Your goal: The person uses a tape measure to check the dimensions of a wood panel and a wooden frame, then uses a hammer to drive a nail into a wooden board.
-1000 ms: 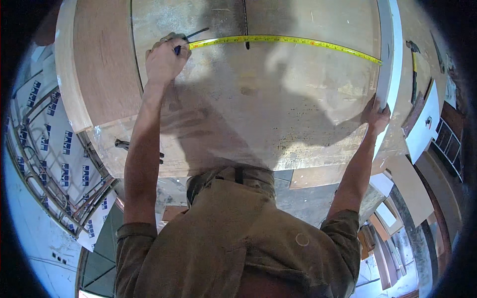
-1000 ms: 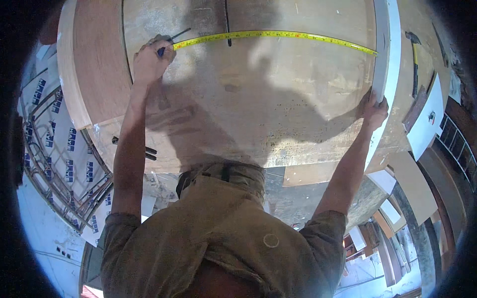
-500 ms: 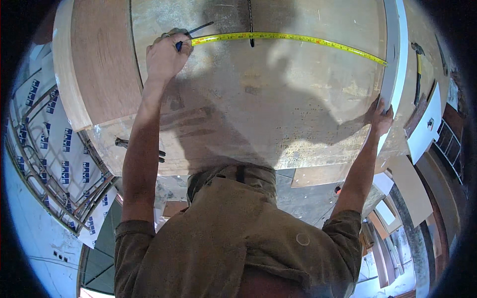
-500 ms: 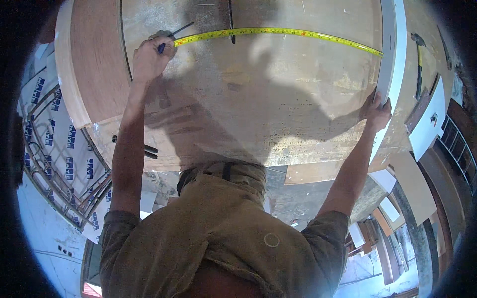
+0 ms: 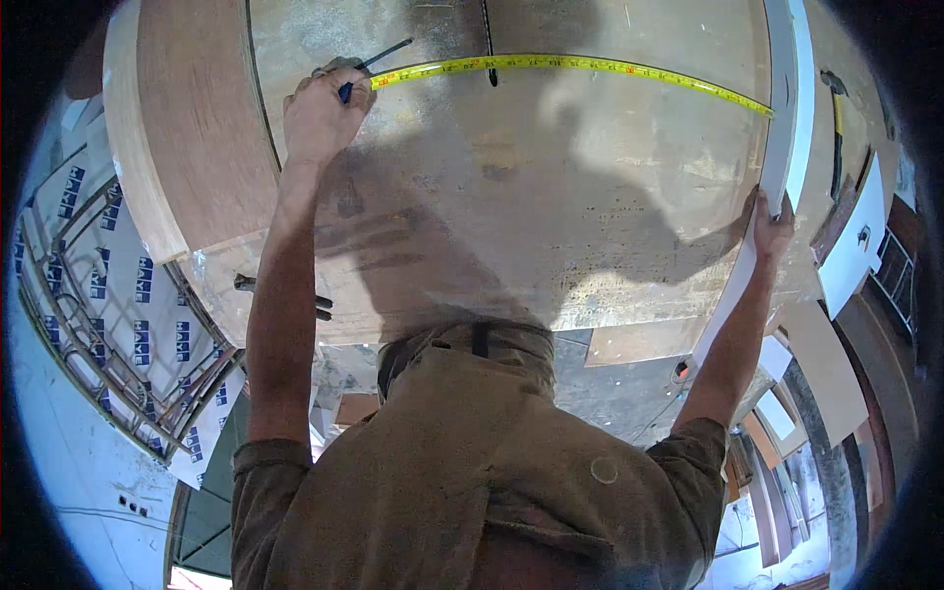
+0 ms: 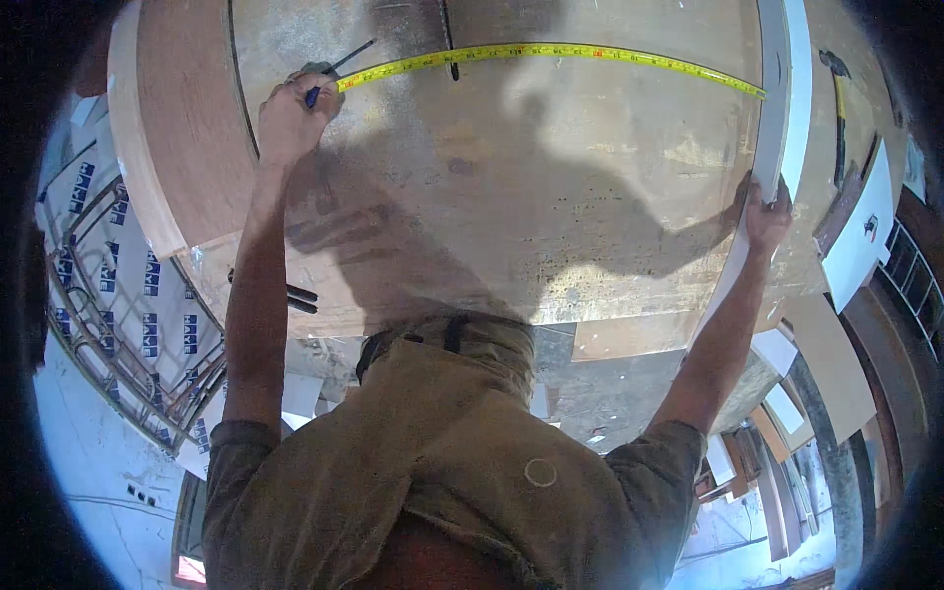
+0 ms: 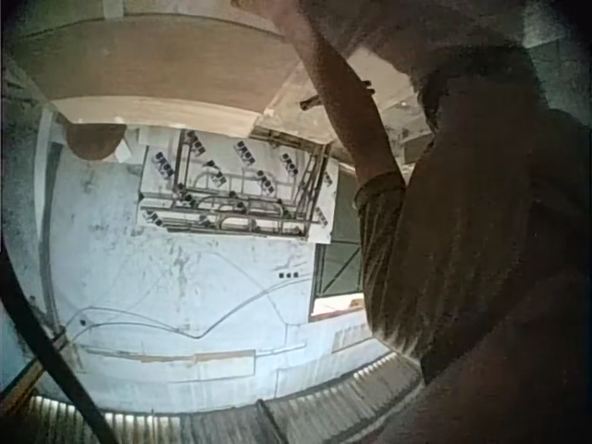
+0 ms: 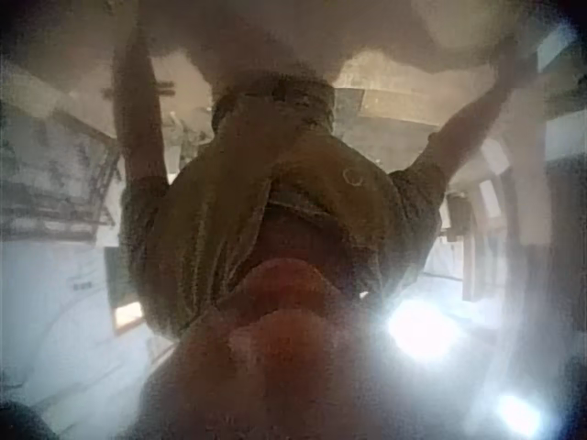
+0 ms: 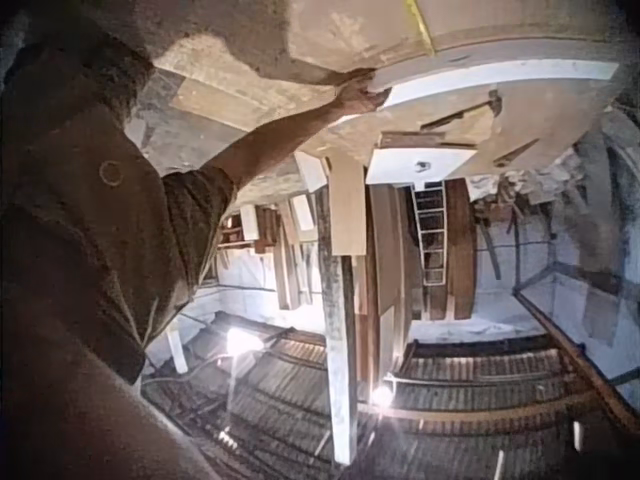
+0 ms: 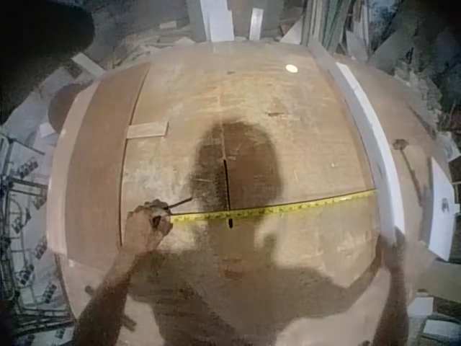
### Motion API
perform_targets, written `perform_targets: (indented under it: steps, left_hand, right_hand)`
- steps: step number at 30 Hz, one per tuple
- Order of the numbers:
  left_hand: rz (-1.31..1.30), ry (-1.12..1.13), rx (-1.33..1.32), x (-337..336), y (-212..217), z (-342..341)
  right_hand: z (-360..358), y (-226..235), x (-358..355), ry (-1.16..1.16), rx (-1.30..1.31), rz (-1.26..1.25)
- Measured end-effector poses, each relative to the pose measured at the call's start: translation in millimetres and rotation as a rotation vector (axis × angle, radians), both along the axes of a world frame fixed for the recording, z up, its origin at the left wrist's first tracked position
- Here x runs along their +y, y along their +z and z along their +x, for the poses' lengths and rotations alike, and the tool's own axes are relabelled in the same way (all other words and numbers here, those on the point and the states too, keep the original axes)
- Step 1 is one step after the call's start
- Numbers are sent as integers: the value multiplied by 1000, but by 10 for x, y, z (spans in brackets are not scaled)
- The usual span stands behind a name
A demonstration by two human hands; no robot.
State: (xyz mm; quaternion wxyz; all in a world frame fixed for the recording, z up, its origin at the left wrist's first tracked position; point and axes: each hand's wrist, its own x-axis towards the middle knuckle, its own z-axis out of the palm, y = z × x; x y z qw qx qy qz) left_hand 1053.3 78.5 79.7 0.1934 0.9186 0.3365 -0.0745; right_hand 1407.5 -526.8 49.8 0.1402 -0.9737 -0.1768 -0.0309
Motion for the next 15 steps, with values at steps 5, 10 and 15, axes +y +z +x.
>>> perform_targets:
  steps: [5,10,15]
  left_hand:
    - [31,-17,17,7,5,-24]
    - [10,9,-48,-14,32,-55]
    - [4,18,-40,-37,23,8]
  right_hand:
    - [77,1,-16,-83,289,50]
    - [206,13,-118,-118,379,122]
    - [355,-11,-267,-62,292,72]
